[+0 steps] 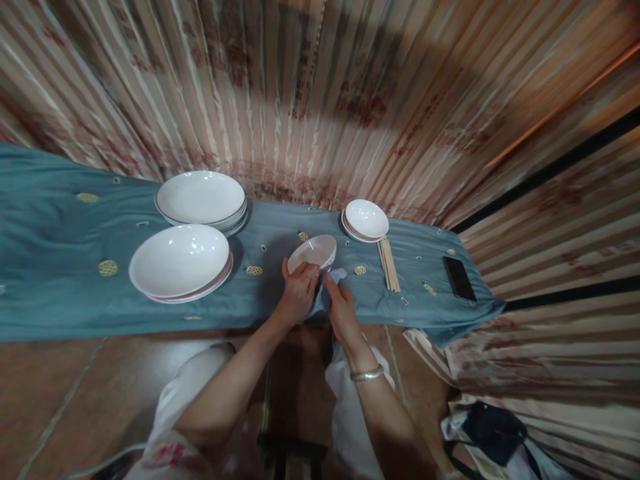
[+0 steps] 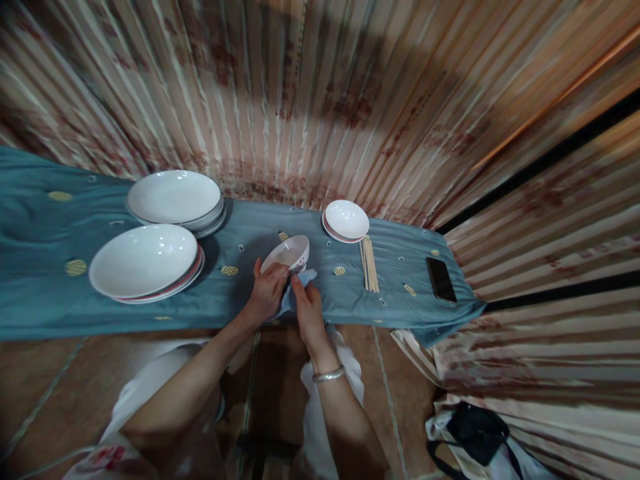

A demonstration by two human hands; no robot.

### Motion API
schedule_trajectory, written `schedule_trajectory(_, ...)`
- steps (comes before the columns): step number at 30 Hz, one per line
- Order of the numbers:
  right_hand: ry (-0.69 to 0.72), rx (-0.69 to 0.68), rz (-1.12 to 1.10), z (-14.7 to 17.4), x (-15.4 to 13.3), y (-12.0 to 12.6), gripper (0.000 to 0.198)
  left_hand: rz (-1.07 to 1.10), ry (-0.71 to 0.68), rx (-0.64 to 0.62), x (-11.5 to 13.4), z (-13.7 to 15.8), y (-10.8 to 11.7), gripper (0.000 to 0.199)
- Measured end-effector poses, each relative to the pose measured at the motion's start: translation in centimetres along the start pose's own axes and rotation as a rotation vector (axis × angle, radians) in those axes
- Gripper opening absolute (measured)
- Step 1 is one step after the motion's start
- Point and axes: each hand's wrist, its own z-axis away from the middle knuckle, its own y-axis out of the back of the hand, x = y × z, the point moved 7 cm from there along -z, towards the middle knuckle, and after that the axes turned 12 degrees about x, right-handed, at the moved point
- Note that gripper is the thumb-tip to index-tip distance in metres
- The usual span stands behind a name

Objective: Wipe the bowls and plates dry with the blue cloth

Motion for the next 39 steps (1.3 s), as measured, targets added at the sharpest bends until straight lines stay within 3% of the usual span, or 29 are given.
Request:
schedule_trajectory(5,-0.062,0.000,0.081,-0.9,0.6,0.9,0.047,-0.078,-0.112,-0.053,0.7,0.8,-0.7,0.032)
schedule_trajectory(13,-0.015,0.039,0.217,-2.0,0.0,2.5,0.053,-0.175,-0.204,-0.149,1.7,1.5,-1.5,0.029)
schedule_trajectory(23,-0.013,0.147,0.319,-3.1,1.8,4.8,0.037,-0.176,-0.276,-0.198,2.1,2.5,-2.4,0.023)
schedule_trajectory(33,0.000,0.177,0.366,-3.1,2.3,6.0,0.037,-0.129,-0.234,-0.079,1.3,1.8,-1.4,0.032)
schedule_trajectory(39,0.050,0.202,0.428,-3.1,1.2,7.0,0.045,-0.045,-0.007,0.145,-1.5,0.6,0.0,0.053)
